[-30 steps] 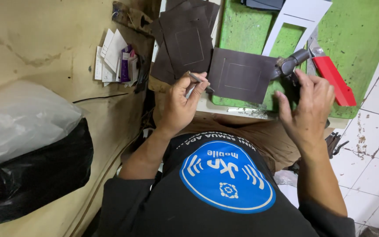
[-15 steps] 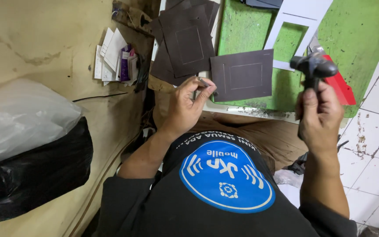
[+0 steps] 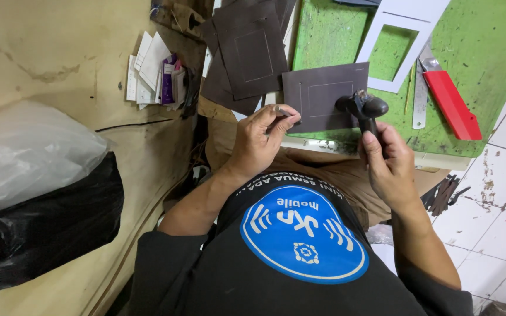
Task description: Cutting and assembling leather pieces using a utility knife, ruler, and hammer on a workshop bench
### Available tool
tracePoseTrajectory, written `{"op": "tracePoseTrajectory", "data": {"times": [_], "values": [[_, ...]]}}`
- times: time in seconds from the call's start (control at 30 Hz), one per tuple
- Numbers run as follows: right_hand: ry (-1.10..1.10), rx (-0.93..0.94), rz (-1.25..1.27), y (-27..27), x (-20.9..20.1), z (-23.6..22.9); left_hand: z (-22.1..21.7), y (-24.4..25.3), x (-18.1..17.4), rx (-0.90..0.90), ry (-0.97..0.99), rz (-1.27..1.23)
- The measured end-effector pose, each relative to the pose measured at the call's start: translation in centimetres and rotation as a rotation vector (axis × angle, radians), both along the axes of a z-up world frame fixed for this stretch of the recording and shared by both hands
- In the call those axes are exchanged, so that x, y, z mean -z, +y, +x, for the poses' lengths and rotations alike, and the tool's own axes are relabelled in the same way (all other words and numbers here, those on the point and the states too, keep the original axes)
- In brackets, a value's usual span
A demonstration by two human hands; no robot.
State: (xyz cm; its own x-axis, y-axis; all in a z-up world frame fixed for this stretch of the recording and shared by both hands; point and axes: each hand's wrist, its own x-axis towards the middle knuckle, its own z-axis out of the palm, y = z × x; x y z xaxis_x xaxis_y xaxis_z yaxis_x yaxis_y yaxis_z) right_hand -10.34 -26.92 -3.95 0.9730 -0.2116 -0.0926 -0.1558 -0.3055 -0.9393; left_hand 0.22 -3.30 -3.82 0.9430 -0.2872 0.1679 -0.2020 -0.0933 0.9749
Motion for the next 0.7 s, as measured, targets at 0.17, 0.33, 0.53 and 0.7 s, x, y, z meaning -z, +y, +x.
{"op": "tracePoseTrajectory", "data": {"times": [0.17, 0.33, 0.53, 0.7], "values": [[0.006, 0.001, 0.016, 0.11, -0.17, 0.14, 0.04, 0.04, -0.13, -0.006, 0.012, -0.003], [-0.001, -0.010, 0.019, -0.04, -0.06, 0.13, -0.03, -0.01, -0.17, -0.005, -0.008, 0.014], [-0.008, -0.014, 0.021, -0.16, 0.18, 0.06, -0.06, -0.10, -0.07, -0.002, -0.046, 0.025], [0.001, -0.017, -0.020, -0.23, 0.08, 0.08, -0.30, -0.09, 0.31, 0.010, -0.086, 0.058]]}}
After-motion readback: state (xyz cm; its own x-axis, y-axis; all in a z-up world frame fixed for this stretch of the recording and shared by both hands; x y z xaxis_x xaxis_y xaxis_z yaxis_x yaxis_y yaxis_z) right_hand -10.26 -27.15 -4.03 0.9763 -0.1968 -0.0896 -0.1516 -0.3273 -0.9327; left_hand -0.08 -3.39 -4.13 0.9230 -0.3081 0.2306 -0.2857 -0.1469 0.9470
